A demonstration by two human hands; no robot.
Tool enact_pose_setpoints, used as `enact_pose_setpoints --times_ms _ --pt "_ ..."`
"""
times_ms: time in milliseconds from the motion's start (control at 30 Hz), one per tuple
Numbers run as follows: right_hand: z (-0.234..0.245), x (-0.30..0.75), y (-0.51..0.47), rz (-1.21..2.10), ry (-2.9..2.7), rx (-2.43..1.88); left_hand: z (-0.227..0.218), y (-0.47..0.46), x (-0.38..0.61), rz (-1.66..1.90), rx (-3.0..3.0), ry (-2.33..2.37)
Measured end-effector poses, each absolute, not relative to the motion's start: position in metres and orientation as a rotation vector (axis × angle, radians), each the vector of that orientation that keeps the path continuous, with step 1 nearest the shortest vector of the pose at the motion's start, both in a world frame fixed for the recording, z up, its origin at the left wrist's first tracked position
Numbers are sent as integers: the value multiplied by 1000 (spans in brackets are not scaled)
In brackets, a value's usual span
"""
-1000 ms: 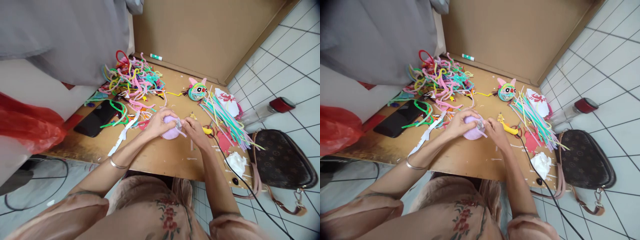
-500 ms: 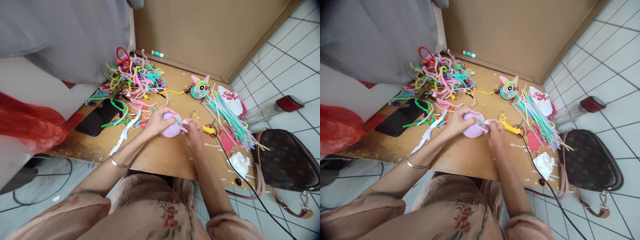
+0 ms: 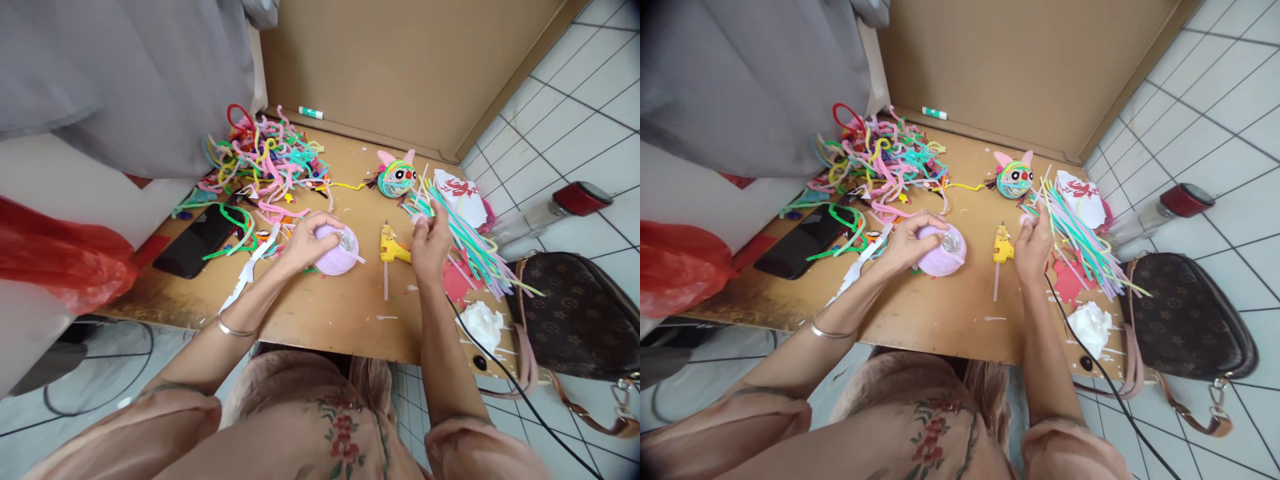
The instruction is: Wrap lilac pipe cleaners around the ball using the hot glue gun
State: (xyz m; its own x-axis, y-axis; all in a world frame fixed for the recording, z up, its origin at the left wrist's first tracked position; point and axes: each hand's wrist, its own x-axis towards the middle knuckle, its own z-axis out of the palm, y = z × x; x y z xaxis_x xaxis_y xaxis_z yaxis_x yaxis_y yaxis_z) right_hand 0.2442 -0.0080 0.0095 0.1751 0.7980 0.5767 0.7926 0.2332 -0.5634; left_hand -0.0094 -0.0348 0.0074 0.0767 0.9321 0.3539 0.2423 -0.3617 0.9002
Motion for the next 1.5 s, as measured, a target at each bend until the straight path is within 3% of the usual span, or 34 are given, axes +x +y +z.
enact_pose_setpoints --times_ms 167,300,467,600,967,1500 --pt "-4 256 6 -168 -1521 -1763 7 -35 -9 1319 1724 1126" --pt "6 240 -11 -216 -1364 -1674 5 -34 -7 1339 1753 1064" --pt "31 208 -22 30 -1338 -1304 2 -31 -8 1321 1796 1050" --pt "27 189 -23 484 -1348 -1047 5 -31 -10 1292 1784 1066" --pt "33 185 -59 1108 -1713 -1012 9 -33 -14 1272 1744 1031" --pt "23 175 -57 1073 -1643 -1013 8 -32 -21 1220 1738 990"
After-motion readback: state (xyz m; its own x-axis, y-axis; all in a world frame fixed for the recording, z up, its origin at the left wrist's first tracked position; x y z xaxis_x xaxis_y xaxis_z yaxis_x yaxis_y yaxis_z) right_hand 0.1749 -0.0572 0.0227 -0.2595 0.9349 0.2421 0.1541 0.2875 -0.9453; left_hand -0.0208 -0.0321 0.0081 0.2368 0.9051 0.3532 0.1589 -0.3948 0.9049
